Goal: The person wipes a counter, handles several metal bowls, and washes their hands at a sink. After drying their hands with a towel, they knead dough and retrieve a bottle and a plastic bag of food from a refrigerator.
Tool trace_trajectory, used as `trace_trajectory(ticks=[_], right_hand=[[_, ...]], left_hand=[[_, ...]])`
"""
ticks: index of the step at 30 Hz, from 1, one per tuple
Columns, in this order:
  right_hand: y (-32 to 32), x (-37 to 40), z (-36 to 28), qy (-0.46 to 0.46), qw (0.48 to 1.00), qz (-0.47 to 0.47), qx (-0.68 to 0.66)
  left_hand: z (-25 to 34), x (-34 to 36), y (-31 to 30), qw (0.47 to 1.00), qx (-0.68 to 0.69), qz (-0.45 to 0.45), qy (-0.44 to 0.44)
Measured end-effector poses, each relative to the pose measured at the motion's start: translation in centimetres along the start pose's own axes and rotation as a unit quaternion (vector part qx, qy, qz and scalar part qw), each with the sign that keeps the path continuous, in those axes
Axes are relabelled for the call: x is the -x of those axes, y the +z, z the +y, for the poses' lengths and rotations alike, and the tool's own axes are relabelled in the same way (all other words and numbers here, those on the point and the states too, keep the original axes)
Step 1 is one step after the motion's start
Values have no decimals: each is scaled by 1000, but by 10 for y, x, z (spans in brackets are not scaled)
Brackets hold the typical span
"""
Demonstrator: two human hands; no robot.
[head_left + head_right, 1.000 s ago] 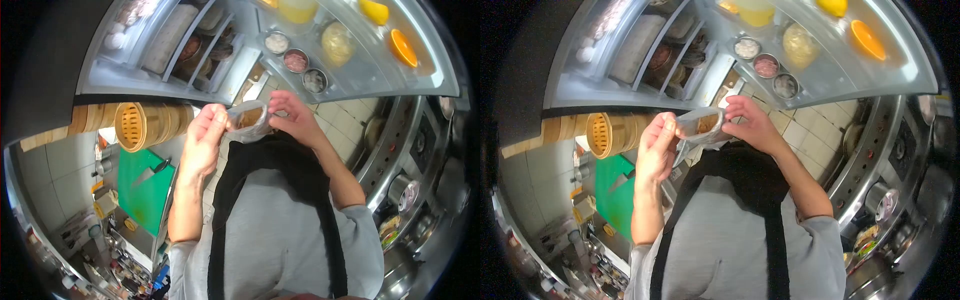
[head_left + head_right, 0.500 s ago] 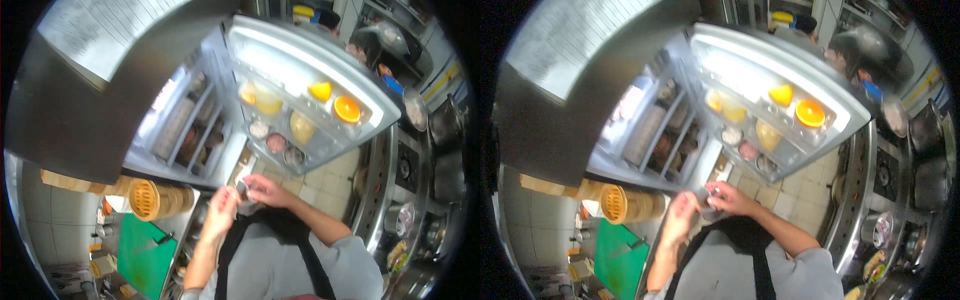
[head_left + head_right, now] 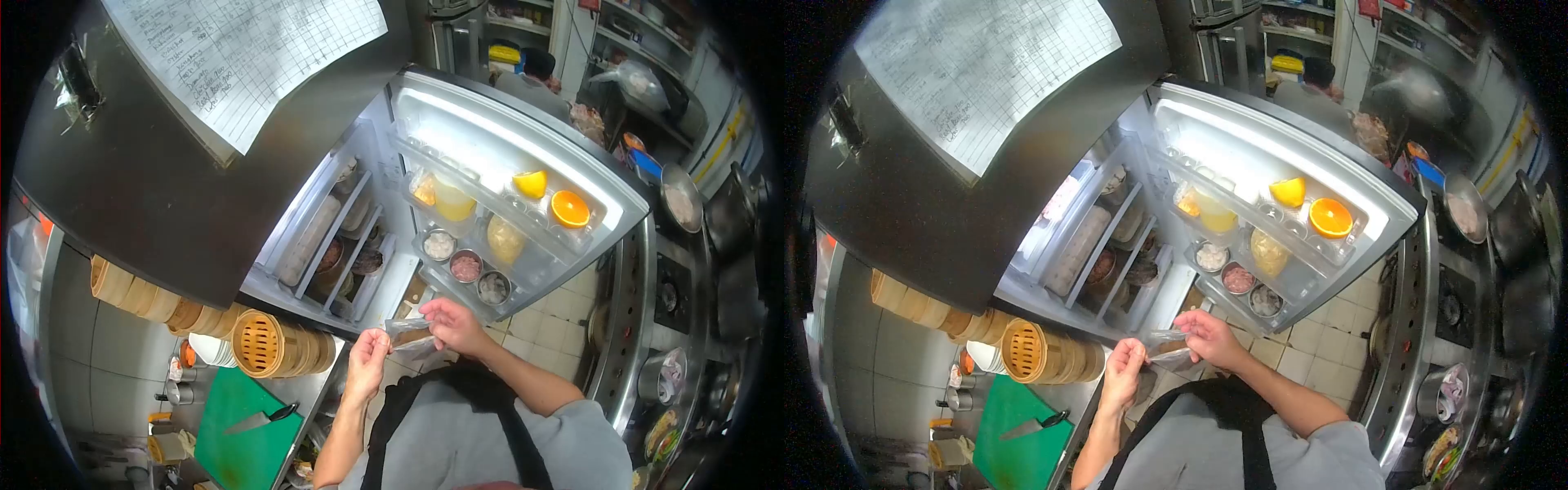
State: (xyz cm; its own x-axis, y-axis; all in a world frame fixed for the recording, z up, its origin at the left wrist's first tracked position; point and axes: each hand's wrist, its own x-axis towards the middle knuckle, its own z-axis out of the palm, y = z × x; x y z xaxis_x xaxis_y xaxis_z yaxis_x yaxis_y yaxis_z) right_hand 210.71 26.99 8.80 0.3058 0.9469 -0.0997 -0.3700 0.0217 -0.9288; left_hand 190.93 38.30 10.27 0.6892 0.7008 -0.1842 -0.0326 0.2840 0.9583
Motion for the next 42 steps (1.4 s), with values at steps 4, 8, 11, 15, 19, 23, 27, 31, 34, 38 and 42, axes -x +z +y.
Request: trace_trajectory(ticks=[4,8,11,15,19,23,27,31,34,38,42], right_hand=[[13,2,-13,-13,1000,-9,-24],[27,-1,-38,-51,997,-37,-45],[38,-7,-39,-80,993,-79,-42],[36,0,-53,-229,951,-94,184],[-4,17,-40,-216,964,-17,154],[-30,30,-23,-90,993,66,28],[-30,40,4,32,966,-52,-251],[-33,46,-18,-15,964,-33,-262],[-42,42,-12,-2,955,-67,-290],[-53,36,-1,-30,946,-60,-318],[-49,32,-20,-43,960,-42,-275]], left_hand=[[-8,9,3,999,-20,-10,27],[-24,4,9,958,-237,-80,137],[-50,-22,21,918,-374,-106,79],[-46,-36,29,987,-149,4,52],[-10,-40,48,985,23,142,95],[20,-35,69,986,127,72,82],[40,-28,105,978,206,22,13],[47,-41,105,980,185,-39,-61],[72,-36,108,972,225,-57,-40],[97,-24,114,933,161,157,279],[60,-6,82,744,-315,28,588]])
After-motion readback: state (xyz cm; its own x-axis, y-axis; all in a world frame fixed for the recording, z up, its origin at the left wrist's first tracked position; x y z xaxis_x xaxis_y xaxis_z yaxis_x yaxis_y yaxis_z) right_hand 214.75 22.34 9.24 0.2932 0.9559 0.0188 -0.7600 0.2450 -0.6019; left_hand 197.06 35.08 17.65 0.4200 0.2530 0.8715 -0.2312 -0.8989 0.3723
